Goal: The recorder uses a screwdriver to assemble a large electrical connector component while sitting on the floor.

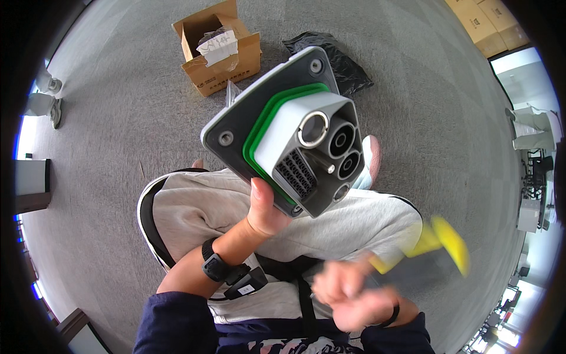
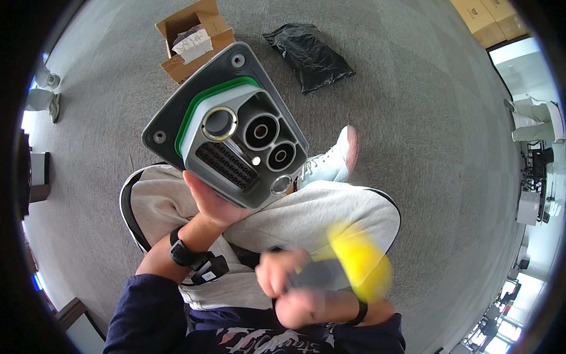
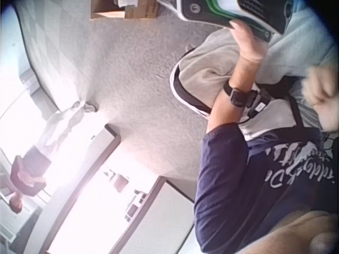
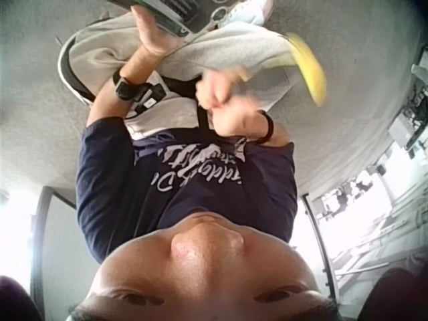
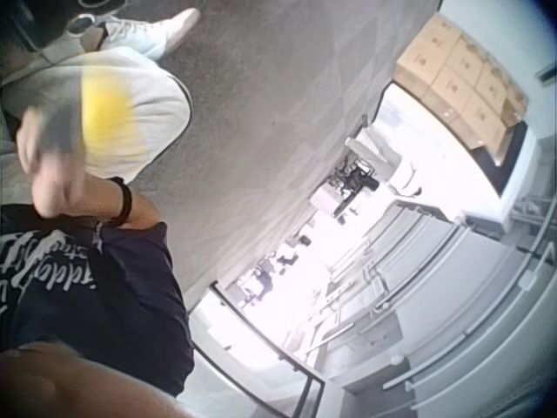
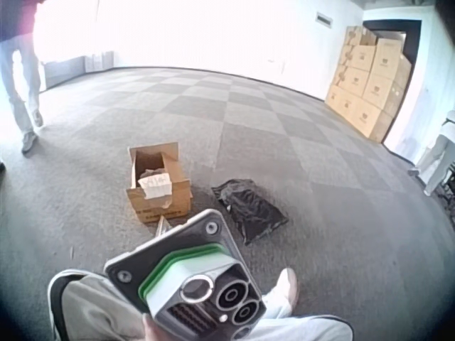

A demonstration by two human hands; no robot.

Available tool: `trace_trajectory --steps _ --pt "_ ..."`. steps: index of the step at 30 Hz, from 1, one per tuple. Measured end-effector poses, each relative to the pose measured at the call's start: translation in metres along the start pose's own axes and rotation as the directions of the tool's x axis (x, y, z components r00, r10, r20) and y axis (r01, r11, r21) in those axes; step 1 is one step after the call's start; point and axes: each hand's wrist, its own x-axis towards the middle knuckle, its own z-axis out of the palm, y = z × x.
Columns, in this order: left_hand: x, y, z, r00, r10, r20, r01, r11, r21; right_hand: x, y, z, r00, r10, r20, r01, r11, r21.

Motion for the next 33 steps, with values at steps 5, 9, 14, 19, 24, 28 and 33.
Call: trace_trajectory --steps 5,9,14,19,24,28,33 --pt "-0.008 0.003 -0.003 1.000 -0.024 0.013 0.023 0.998 0.067 0.005 -0.010 0.000 0.904 0.402 -0.145 -0.418 0.903 -0.097" --pt "0.003 -0.005 -0.002 0.997 0.066 0.047 -0.065 0.998 -0.023 -0.006 0.000 0.005 0.963 -0.266 -0.046 0.268 0.962 0.046" --pt "0.000 0.000 -0.005 0.993 0.065 0.096 -0.056 0.994 -0.092 0.000 0.009 -0.011 0.907 0.400 -0.131 -0.416 0.897 -0.149" --pt "0.016 0.001 0.005 0.964 0.219 0.151 -0.172 0.946 -0.275 0.001 -0.021 0.007 0.981 -0.093 -0.170 0.067 0.986 -0.152" --pt "0.016 0.008 0.010 0.977 0.120 0.175 -0.012 0.854 -0.520 0.027 -0.033 -0.041 0.936 -0.253 -0.246 0.185 0.946 -0.268" --pt "0.005 0.013 0.003 0.995 -0.055 0.081 0.066 0.988 -0.140 0.042 -0.026 -0.059 0.906 -0.276 -0.320 0.128 0.900 -0.416" --pt "0.028 0.041 0.029 0.858 0.094 0.506 -0.479 0.506 0.718 0.052 -0.001 -0.066 0.907 -0.235 -0.349 -0.047 0.768 -0.639"
